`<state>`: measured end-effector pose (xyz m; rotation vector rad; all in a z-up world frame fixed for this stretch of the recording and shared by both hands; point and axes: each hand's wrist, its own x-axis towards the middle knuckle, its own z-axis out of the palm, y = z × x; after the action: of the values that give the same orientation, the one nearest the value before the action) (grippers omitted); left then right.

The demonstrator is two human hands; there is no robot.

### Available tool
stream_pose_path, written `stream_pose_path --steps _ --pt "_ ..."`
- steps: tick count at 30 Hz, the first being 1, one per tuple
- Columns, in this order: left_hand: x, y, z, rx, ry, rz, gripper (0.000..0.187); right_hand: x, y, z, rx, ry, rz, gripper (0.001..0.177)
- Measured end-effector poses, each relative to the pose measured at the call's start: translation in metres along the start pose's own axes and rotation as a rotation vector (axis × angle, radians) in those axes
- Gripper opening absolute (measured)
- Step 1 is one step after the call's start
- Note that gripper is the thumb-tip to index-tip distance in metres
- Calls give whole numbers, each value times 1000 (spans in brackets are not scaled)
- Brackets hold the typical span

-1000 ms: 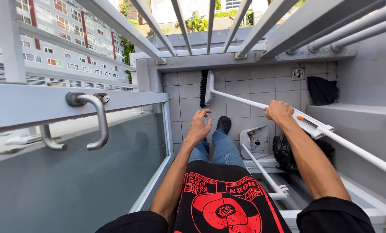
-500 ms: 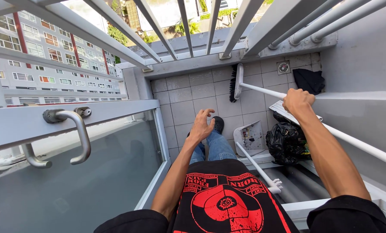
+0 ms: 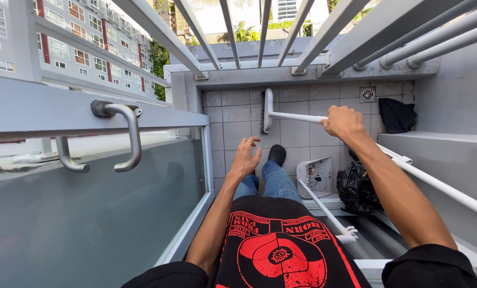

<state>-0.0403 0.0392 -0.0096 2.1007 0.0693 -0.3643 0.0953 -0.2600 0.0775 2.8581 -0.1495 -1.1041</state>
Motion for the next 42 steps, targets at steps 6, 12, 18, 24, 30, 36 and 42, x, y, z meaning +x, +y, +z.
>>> stream_pose_path --steps 6,12,18,24,30,36,42 --pt "-16 -14 -23 -18 28 -36 35 -4 -83 19 57 -37 -104 48" --pt "-27 -24 -45 -13 46 -47 34 15 -125 72 89 -105 -55 33" --pt "-18 -38 -25 28 -18 7 35 26 -83 87 84 -62 35 31" --pt "20 16 -1 57 -190 -21 35 41 -5 95 122 -140 156 32" --pt "71 53 43 79 -321 60 38 48 102 100 131 -208 256 31" --pt "104 96 94 98 -385 123 37 55 199 88 117 -170 356 32" --pt "123 148 138 109 -502 151 37 62 259 76 83 -63 416 30"
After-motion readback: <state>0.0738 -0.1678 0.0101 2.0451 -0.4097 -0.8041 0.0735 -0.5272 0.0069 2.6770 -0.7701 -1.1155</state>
